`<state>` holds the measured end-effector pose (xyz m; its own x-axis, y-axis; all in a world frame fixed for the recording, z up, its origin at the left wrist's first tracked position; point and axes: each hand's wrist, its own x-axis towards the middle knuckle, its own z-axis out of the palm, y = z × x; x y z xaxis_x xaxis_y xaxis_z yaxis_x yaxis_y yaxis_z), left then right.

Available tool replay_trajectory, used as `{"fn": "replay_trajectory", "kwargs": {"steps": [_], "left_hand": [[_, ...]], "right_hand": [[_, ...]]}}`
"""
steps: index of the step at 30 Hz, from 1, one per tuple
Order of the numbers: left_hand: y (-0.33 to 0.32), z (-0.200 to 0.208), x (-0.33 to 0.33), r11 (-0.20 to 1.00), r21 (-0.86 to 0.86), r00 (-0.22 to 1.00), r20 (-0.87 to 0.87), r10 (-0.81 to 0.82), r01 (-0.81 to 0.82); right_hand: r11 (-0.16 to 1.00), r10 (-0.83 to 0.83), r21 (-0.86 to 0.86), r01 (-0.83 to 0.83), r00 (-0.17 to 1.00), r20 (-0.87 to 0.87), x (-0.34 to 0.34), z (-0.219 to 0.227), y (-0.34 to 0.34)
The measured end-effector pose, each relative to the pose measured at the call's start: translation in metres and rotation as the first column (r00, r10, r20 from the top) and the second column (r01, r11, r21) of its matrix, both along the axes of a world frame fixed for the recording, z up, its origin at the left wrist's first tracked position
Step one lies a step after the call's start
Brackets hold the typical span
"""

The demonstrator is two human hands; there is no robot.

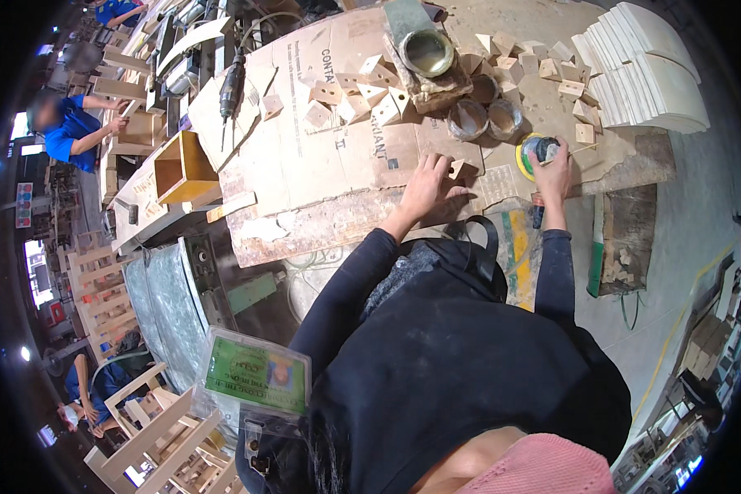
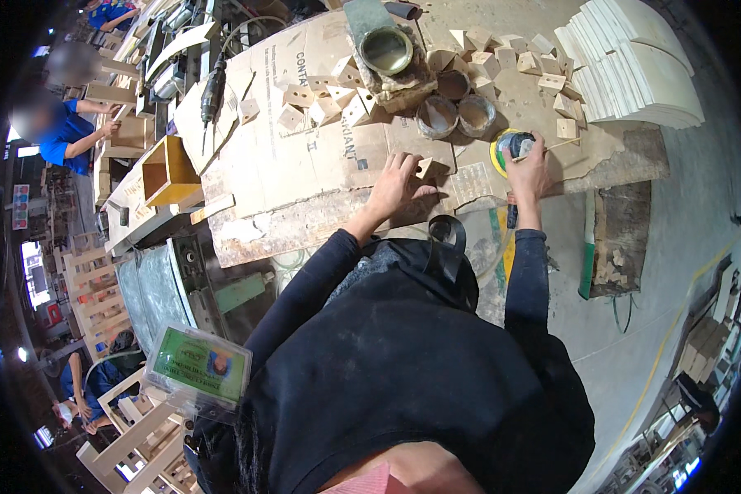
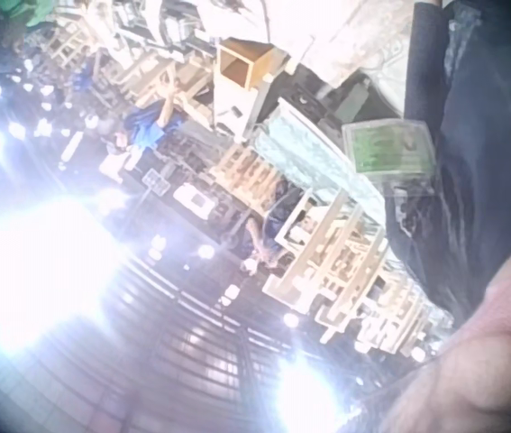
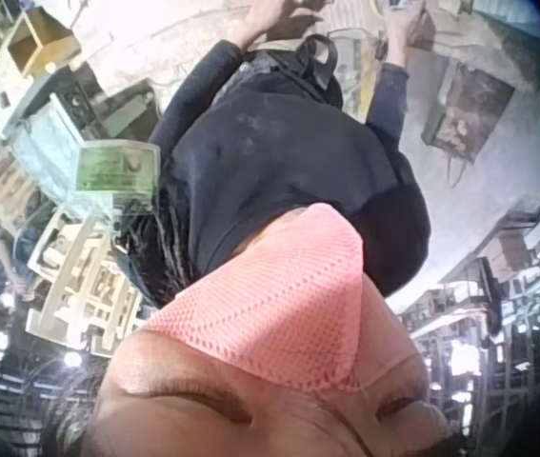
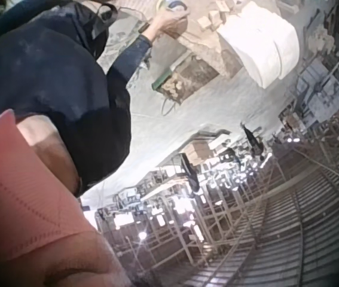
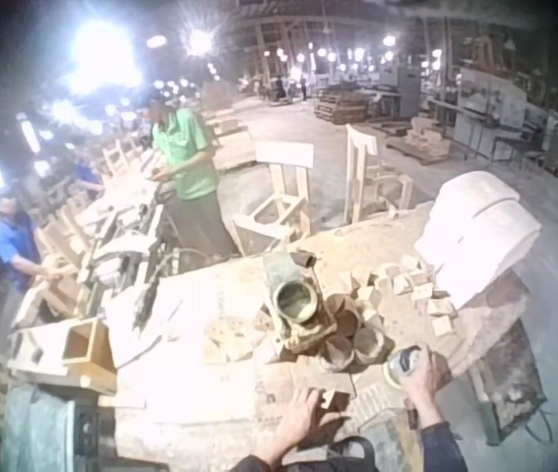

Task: The person repeatedly picks up small wooden blocks from a workbench, applies glue to their surfaces using a small stick, and places them into a yellow container. The process is repetitive and involves handling multiple identical blocks one by one.

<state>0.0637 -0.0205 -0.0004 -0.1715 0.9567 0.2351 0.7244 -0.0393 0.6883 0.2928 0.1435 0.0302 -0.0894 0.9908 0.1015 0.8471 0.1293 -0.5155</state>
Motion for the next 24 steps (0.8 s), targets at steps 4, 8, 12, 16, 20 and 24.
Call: {"fn": "replay_trajectory", "kwargs": {"steps": [4, 8, 12, 16, 20, 24], "left_hand": [[0.005, -0.007, -0.004, 0.998, -0.069, 1.000, -0.010, -0.008, 0.008], [0.006, -0.013, 0.007, 0.999, -0.041, 0.997, -0.074, 0.016, -0.019], [0.007, -0.015, 0.009, 0.997, -0.083, 0.999, -0.039, -0.001, -0.002], [0.005, -0.016, 0.005, 0.996, -0.088, 0.998, -0.051, -0.029, 0.024], [0.004, -0.016, 0.006, 0.996, -0.089, 1.000, -0.004, -0.021, 0.020], [0.005, -0.018, 0.008, 0.997, -0.076, 1.000, 0.017, -0.015, 0.016]], "right_hand": [[0.979, 0.206, 0.048, -0.201, 0.964, -0.168, 0.015, 0.005, -0.019], [0.898, 0.440, 0.049, -0.437, 0.888, -0.130, -0.007, 0.050, -0.069], [0.852, 0.518, -0.004, -0.523, 0.846, -0.124, -0.032, 0.060, -0.092], [0.839, 0.531, -0.071, -0.540, 0.839, -0.116, -0.046, 0.056, -0.095], [0.847, 0.528, -0.017, -0.531, 0.845, -0.086, -0.047, 0.052, -0.091], [0.869, 0.493, 0.104, -0.485, 0.865, -0.089, -0.030, 0.046, -0.079]]}}
